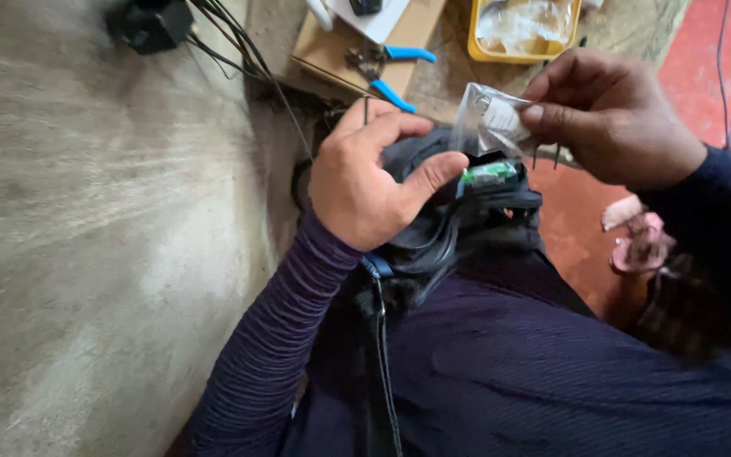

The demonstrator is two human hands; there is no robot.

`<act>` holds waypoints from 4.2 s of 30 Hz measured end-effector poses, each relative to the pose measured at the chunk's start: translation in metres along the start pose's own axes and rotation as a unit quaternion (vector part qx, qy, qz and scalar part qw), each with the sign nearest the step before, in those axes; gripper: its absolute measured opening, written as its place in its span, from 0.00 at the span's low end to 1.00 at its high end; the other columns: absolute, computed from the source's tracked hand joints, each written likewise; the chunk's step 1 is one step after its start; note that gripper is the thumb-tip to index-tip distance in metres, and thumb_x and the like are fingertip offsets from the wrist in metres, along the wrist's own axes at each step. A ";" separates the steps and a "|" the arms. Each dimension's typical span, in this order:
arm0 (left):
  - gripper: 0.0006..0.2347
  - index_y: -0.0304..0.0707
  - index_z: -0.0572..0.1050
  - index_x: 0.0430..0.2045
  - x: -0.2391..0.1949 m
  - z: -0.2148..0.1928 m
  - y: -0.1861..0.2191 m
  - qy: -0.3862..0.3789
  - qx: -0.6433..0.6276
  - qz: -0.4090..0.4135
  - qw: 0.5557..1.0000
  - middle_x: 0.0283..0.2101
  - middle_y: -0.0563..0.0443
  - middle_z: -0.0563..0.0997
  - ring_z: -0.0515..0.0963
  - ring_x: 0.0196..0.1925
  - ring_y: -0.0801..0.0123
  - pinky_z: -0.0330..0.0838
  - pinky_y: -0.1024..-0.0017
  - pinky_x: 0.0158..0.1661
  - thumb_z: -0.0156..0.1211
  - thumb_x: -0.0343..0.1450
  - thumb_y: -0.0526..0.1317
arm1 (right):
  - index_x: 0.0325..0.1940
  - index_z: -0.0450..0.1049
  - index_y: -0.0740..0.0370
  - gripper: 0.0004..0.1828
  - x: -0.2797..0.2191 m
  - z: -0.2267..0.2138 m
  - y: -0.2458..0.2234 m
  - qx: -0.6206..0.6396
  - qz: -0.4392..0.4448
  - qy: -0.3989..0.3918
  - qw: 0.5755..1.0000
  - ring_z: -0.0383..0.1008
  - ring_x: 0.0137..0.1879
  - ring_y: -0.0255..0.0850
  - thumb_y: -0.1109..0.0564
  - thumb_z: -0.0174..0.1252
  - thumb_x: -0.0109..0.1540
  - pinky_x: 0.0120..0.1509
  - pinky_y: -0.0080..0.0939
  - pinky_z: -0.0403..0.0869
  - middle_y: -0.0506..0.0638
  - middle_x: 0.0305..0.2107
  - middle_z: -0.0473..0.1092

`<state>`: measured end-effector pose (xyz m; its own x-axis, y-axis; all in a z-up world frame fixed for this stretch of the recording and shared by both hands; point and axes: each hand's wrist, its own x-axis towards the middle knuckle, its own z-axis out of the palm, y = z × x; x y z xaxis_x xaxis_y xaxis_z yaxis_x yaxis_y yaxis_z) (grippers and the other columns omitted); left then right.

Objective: Installing a mechanical connector onto a fiber optic cable using a stripper and cleaver.

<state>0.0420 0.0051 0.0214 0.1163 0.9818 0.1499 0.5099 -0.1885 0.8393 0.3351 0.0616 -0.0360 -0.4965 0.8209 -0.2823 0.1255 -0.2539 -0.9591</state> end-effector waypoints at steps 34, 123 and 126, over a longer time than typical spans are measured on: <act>0.10 0.36 0.81 0.30 0.034 -0.049 -0.019 0.001 0.065 0.018 0.998 0.34 0.51 0.82 0.81 0.36 0.69 0.75 0.70 0.39 0.69 0.73 0.44 | 0.43 0.82 0.60 0.11 0.077 0.069 -0.108 -0.388 -0.197 -0.101 0.895 0.79 0.29 0.42 0.51 0.66 0.64 0.34 0.43 0.74 0.53 0.27 0.78; 0.10 0.35 0.83 0.39 0.032 0.036 -0.151 0.039 -0.038 -0.145 0.988 0.31 0.48 0.86 0.84 0.31 0.75 0.77 0.74 0.35 0.70 0.71 0.43 | 0.50 0.73 0.67 0.10 0.150 0.037 0.097 0.186 0.094 -0.077 0.975 0.79 0.47 0.37 0.61 0.61 0.66 0.57 0.41 0.81 0.50 0.42 0.75; 0.10 0.35 0.83 0.38 0.037 0.045 -0.167 0.045 -0.053 -0.182 0.981 0.29 0.49 0.86 0.83 0.30 0.77 0.77 0.75 0.35 0.69 0.72 0.43 | 0.50 0.71 0.66 0.07 0.157 0.030 0.109 0.265 0.116 -0.039 0.957 0.79 0.45 0.40 0.62 0.59 0.68 0.54 0.43 0.80 0.51 0.41 0.74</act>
<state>-0.0008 0.0715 -0.1371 -0.1355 0.9825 -0.1274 0.4124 0.1729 0.8944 0.2453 0.1477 -0.1841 -0.5732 0.6757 -0.4635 -0.2023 -0.6649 -0.7190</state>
